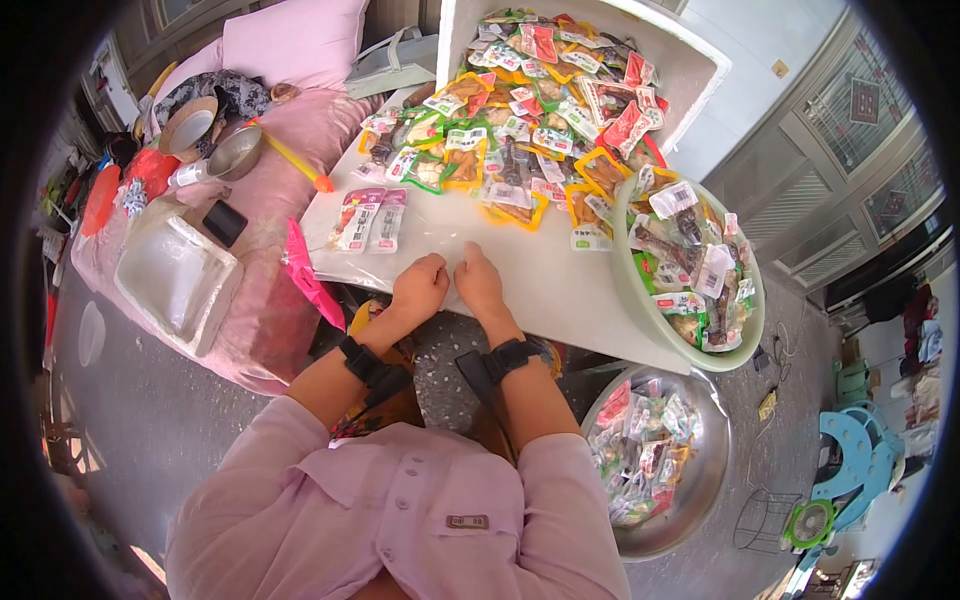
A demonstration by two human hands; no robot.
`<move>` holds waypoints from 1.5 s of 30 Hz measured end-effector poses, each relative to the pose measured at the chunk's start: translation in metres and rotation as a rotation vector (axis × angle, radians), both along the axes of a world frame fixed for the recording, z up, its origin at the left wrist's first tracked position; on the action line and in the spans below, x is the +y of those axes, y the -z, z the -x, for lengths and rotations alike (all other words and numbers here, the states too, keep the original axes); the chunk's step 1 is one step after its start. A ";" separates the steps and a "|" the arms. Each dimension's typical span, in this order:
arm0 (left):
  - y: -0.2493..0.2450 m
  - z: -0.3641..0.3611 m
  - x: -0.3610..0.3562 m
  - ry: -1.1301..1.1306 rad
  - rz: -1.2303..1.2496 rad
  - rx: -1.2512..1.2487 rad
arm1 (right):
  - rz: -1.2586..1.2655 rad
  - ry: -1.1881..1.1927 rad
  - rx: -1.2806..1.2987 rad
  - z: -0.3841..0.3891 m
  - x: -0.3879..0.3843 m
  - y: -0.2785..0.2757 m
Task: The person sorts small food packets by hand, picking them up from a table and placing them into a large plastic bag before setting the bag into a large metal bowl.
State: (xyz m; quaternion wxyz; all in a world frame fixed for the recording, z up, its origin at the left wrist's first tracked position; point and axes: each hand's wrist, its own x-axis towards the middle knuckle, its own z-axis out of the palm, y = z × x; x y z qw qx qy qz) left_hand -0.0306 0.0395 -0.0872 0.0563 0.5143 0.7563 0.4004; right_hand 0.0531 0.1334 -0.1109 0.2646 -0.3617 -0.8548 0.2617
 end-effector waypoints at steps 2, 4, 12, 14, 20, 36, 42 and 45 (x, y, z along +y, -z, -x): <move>-0.001 0.002 0.001 -0.057 -0.034 0.031 | -0.005 -0.004 -0.018 -0.001 0.000 -0.006; 0.005 0.005 0.005 -0.023 -0.044 0.123 | -0.012 0.017 -0.039 -0.001 0.004 -0.007; 0.029 0.011 0.015 0.080 -0.193 0.261 | 0.175 -0.092 0.009 -0.009 0.049 0.002; 0.031 0.009 0.017 0.082 -0.212 0.272 | -0.011 -0.009 0.020 -0.015 0.072 0.010; 0.033 0.011 0.017 0.088 -0.193 0.324 | -0.197 0.040 0.091 -0.022 0.101 -0.004; 0.032 0.011 0.015 0.098 -0.192 0.363 | -0.126 0.258 -0.379 -0.007 0.114 -0.013; 0.032 0.010 0.016 0.097 -0.172 0.347 | -0.372 0.144 -0.403 -0.017 0.117 0.014; 0.032 0.010 0.015 0.086 -0.183 0.346 | -0.368 0.141 -0.404 -0.028 0.102 0.007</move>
